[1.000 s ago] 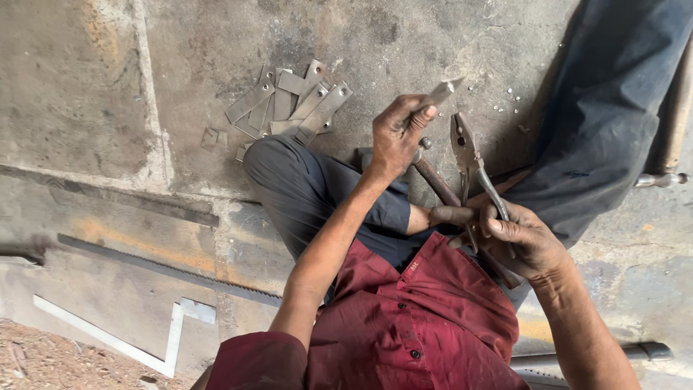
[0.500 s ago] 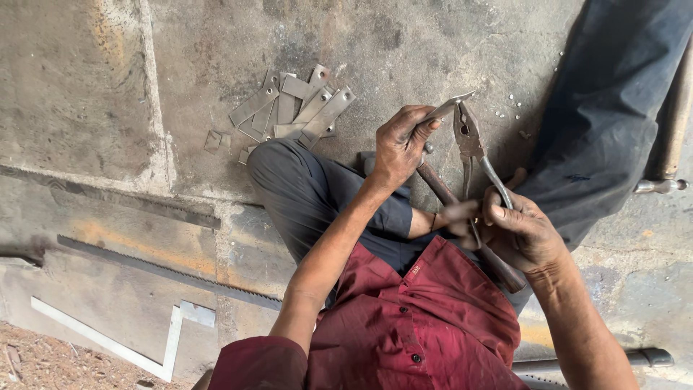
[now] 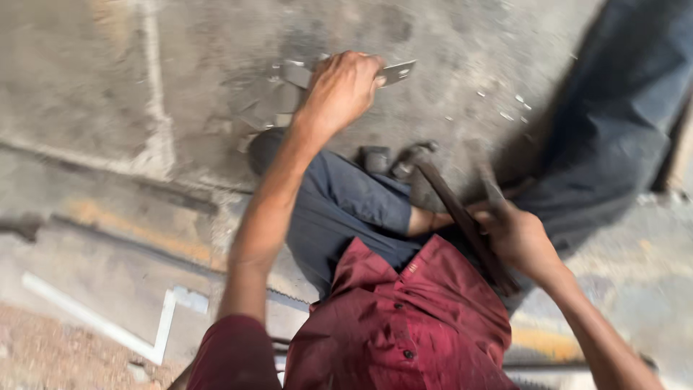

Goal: The person sits on the floor and uses a hammer to strike small metal brackets, shaping or flattening them. They handle the brackets one at a time, occasionally using pliers to hold or adjust them, and place finished pieces into a growing pile.

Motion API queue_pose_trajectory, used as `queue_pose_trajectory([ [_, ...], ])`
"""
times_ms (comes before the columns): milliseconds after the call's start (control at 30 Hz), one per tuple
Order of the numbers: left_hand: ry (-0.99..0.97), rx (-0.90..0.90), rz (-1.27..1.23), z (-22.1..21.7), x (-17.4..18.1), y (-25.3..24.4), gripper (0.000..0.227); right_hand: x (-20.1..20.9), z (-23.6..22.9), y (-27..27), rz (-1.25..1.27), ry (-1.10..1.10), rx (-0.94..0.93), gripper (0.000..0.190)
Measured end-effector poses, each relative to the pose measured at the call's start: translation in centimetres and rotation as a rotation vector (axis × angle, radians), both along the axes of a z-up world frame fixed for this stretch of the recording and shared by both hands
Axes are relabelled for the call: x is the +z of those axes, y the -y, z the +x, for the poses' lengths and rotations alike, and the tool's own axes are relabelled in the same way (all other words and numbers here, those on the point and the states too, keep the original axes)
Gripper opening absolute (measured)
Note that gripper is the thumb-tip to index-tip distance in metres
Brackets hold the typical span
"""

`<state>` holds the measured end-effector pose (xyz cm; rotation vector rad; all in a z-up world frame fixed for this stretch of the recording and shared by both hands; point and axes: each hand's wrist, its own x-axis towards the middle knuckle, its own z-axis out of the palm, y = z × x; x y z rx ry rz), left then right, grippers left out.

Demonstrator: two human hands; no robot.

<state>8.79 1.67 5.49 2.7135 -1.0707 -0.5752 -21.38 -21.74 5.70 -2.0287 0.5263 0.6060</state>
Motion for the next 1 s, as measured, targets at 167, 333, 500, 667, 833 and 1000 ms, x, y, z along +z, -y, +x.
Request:
queue_pose_trajectory([
  [167,-0.099,0.252,-0.37,-0.2,-6.1,-5.5,0.04,2.0,0.9,2.0,0.97,-0.199,-0.752,0.034],
  [333,-0.19,0.474,-0.364,-1.7,-10.4,-11.4,0.032,-0.7,-1.4,4.0,0.939,-0.109,-0.847,0.029],
  [500,-0.135,0.622,-0.42,-0.9,-11.1,-12.2,0.023,0.1,-9.6,8.0,0.223,0.401,-0.67,0.027],
  [667,0.099,0.44,-0.198,-1.1,-14.3,-10.0,0.042,-5.8,-17.3,14.4,-0.856,0.344,-0.514,0.028],
  [833,0.26,0.238,0.11,-2.3,-15.5,-9.2,0.038,-6.9,-18.5,13.7,-1.51,0.391,-0.121,0.024],
  [1000,0.242,0.229,0.034,-3.0,-13.7,-8.1,0.035,-4.5,-9.2,3.9,-0.823,0.804,0.007,0.028],
])
